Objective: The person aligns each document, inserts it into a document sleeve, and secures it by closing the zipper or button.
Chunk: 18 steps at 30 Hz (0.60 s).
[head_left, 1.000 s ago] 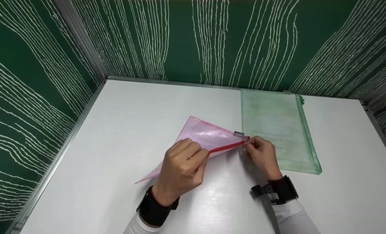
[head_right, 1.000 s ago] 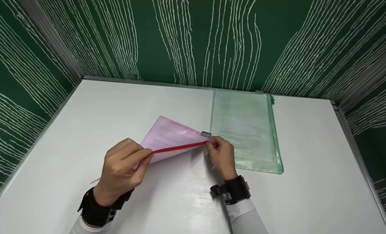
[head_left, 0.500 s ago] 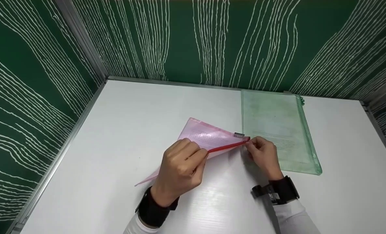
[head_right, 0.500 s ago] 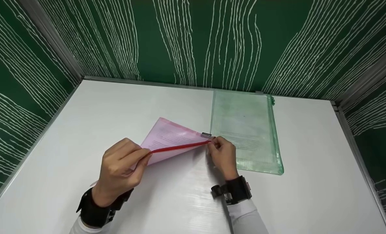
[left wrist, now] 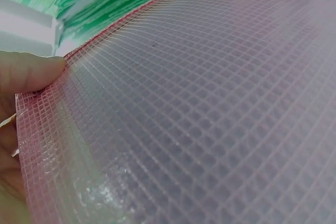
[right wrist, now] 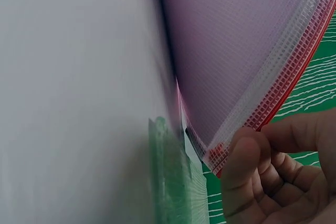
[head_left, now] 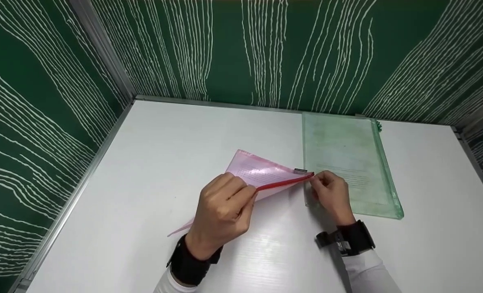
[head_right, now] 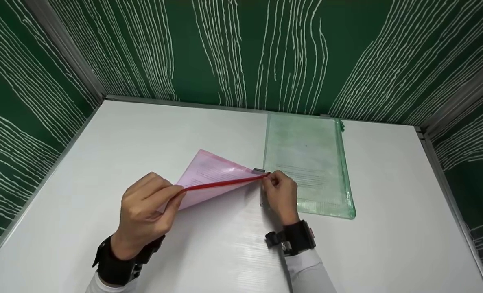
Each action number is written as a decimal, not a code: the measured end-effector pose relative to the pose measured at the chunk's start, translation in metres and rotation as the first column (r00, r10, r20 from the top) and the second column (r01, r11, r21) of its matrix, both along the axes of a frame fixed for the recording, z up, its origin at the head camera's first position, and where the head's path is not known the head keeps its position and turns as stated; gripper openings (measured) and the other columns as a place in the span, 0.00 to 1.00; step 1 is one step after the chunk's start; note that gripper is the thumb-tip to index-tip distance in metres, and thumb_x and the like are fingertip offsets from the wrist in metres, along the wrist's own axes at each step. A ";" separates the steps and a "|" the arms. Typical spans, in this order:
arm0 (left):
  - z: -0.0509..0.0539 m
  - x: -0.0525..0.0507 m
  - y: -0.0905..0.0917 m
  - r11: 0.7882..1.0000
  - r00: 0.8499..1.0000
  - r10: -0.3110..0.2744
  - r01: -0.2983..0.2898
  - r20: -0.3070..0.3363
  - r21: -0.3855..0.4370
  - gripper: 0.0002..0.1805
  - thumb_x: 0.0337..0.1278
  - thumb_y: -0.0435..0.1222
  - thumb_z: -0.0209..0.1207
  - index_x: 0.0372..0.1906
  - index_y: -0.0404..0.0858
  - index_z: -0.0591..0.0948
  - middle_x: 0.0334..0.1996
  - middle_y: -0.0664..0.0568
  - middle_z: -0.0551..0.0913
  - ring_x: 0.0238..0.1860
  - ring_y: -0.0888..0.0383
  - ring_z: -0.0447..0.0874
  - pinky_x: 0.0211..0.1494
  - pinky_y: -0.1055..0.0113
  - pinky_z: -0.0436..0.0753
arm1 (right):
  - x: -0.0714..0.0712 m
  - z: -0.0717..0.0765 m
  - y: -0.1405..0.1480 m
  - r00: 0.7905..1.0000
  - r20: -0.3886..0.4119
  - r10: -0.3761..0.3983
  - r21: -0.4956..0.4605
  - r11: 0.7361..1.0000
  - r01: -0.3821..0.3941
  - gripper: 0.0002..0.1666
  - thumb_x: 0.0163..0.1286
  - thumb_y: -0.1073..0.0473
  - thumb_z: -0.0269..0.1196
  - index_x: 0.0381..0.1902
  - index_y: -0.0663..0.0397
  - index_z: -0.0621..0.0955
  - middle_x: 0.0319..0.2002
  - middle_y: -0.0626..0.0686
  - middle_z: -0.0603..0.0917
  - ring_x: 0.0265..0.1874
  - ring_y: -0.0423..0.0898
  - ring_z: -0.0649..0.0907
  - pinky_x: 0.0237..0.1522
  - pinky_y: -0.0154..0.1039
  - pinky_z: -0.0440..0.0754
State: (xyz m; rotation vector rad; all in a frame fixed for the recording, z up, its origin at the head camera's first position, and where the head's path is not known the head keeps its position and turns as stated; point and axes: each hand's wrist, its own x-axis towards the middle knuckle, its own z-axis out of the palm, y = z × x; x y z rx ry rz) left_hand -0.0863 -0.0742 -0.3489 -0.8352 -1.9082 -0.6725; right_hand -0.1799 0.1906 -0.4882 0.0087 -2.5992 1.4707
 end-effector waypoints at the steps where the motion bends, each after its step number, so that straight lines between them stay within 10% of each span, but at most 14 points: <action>1: 0.000 0.000 0.000 1.000 1.000 0.000 0.000 -0.003 0.000 0.06 0.40 0.25 0.58 0.20 0.37 0.79 0.16 0.54 0.69 0.20 0.60 0.63 0.24 0.71 0.62 | 0.000 0.000 0.000 1.000 0.001 -0.001 -0.003 1.000 0.001 0.10 0.64 0.58 0.59 0.23 0.54 0.77 0.17 0.57 0.78 0.10 0.41 0.72 0.14 0.34 0.68; 18: 0.005 0.003 -0.001 1.000 0.999 0.000 0.001 -0.043 0.023 0.07 0.39 0.24 0.57 0.18 0.38 0.78 0.15 0.54 0.67 0.19 0.60 0.60 0.23 0.71 0.61 | -0.003 -0.006 0.004 0.999 -0.021 -0.039 0.097 0.995 0.040 0.09 0.63 0.60 0.58 0.23 0.54 0.77 0.13 0.52 0.75 0.06 0.39 0.70 0.13 0.33 0.67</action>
